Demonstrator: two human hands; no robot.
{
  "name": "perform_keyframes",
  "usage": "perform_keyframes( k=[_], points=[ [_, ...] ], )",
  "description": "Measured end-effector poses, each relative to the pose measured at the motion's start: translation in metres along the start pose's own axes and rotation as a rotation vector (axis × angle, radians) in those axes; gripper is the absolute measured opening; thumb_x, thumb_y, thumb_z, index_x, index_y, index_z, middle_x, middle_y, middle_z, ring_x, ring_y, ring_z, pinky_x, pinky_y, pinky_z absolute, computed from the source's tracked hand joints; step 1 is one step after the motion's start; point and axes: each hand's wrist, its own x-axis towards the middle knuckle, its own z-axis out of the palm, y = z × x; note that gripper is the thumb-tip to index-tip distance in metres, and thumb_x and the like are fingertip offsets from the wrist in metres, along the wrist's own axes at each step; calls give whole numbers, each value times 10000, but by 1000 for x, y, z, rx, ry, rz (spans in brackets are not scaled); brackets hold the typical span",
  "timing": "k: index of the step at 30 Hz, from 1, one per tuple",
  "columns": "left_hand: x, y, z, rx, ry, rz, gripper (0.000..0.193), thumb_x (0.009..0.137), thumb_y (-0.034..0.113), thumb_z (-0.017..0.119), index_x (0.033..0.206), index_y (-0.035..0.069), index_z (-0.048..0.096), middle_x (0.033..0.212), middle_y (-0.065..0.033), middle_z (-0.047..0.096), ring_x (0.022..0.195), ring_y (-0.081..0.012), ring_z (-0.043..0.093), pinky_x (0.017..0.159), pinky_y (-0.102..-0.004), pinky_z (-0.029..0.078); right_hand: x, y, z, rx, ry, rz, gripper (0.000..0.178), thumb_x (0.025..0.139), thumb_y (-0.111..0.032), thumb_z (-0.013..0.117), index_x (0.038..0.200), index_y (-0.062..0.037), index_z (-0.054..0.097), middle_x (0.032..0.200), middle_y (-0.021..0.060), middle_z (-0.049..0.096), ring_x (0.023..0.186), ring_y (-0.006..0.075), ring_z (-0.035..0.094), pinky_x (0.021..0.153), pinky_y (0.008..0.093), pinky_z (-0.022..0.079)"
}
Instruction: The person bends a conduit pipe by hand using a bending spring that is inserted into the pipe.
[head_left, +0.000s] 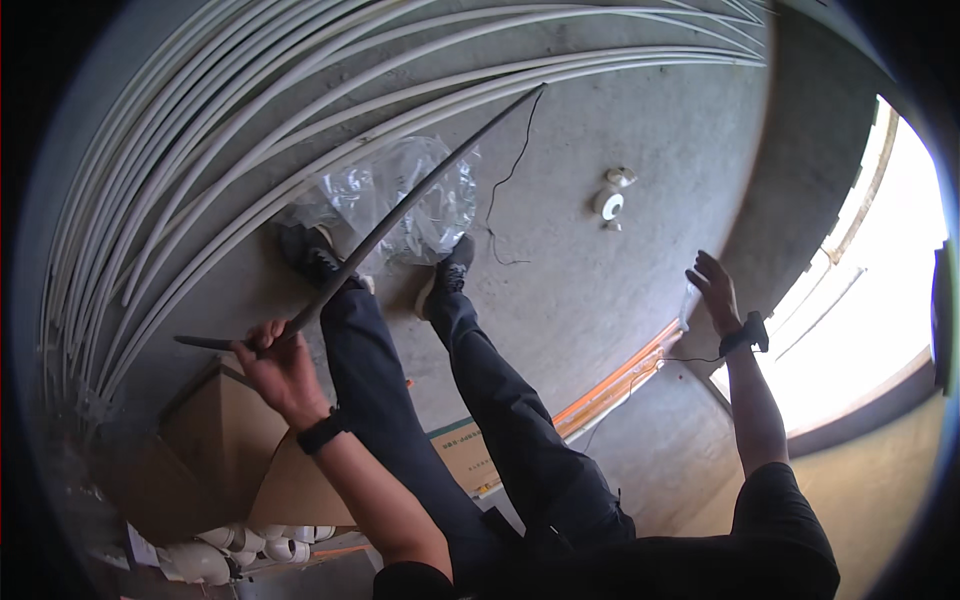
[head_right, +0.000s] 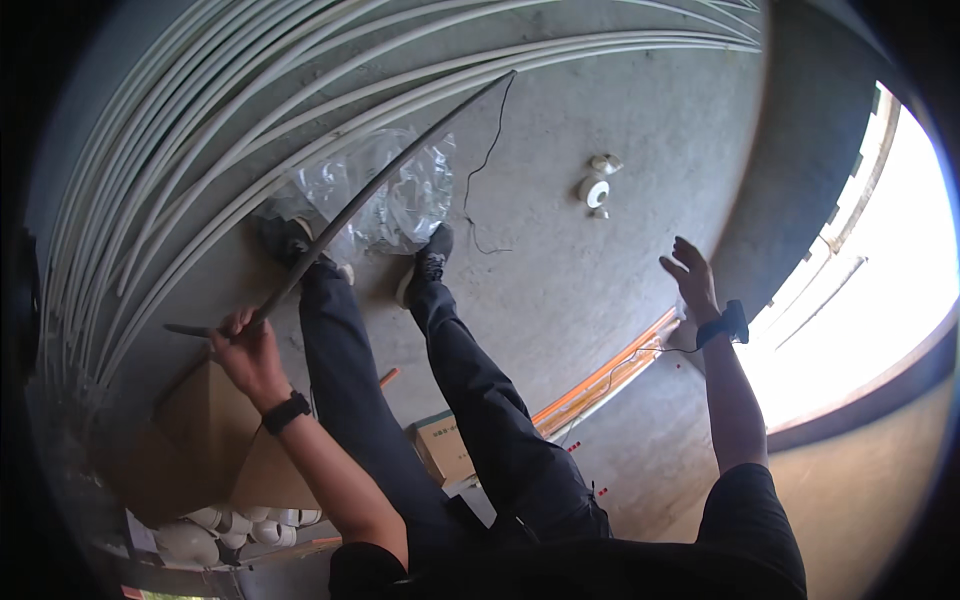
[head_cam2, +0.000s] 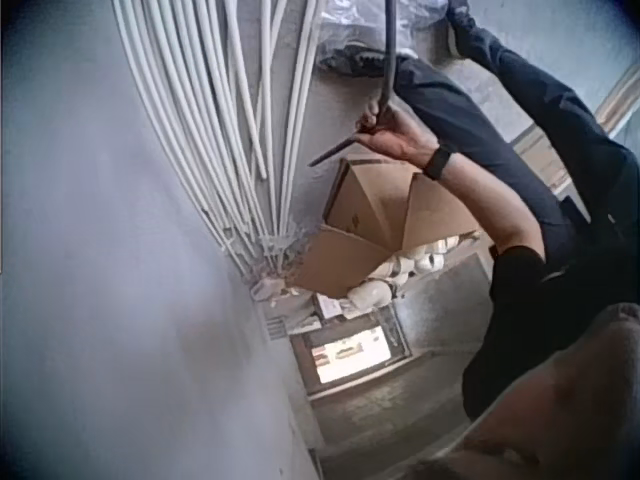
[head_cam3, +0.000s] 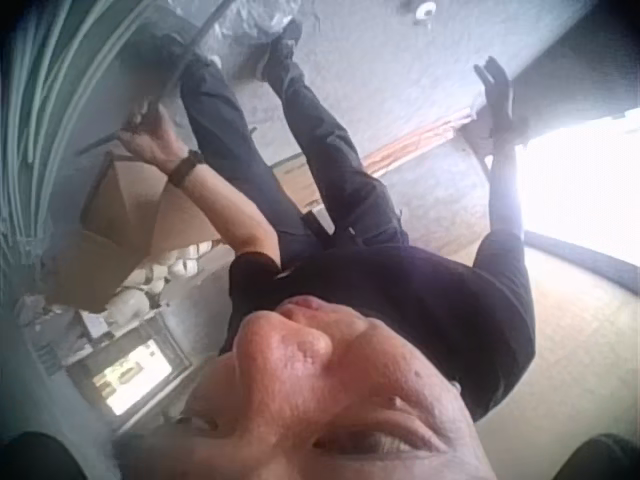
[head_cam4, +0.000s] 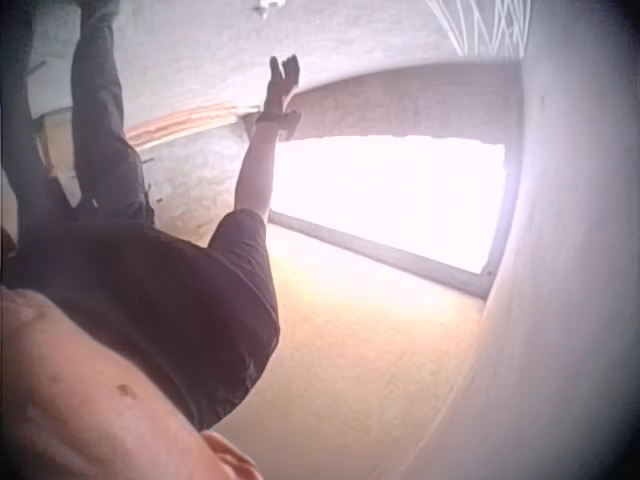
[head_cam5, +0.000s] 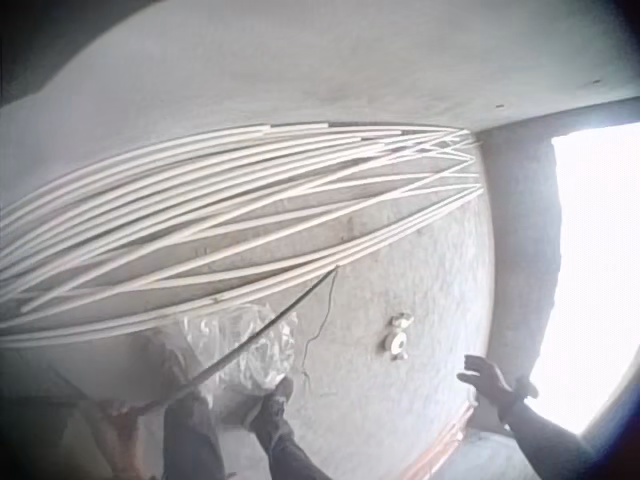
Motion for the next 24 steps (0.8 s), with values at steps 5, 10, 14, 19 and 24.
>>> perform_keyframes(
  k=[5,10,14,19,24],
  points=[
    [0,-28,-2,-122,5,27,576,1052,441,321,695,27,497,800,-118,585,1043,-317,588,1061,-470,426,67,-273,135,316,-139,-358,324,946,-205,647,1232,-55,631,1155,75,658,978,147,663,818,290,543],
    [-10,-23,-1,-218,41,114,530,1045,369,398,694,9,563,820,-123,627,1000,-299,611,1084,-467,417,76,-446,260,33,-343,-842,295,924,-247,662,1145,-52,673,1050,133,677,893,230,690,805,348,548],
    [-17,-37,13,-122,70,62,458,1027,369,466,691,78,575,773,-96,633,964,-276,637,1061,-447,438,94,-507,332,-104,-217,-903,379,882,-356,653,1108,-54,689,1099,189,665,1018,370,640,914,451,494],
    [-10,-30,18,-232,187,54,375,1024,337,494,774,61,538,840,-105,634,1083,-293,607,1062,-428,445,87,-550,398,-186,-228,-957,434,874,-305,669,1228,-56,624,1176,199,637,1115,370,603,957,438,481],
    [-8,-23,15,-318,206,102,402,1044,349,439,778,63,535,879,-114,635,1188,-300,569,1087,-450,445,71,-590,462,-256,-259,-1048,503,892,-269,654,1329,-52,531,1257,221,579,1150,400,568,991,441,462]
  ],
)
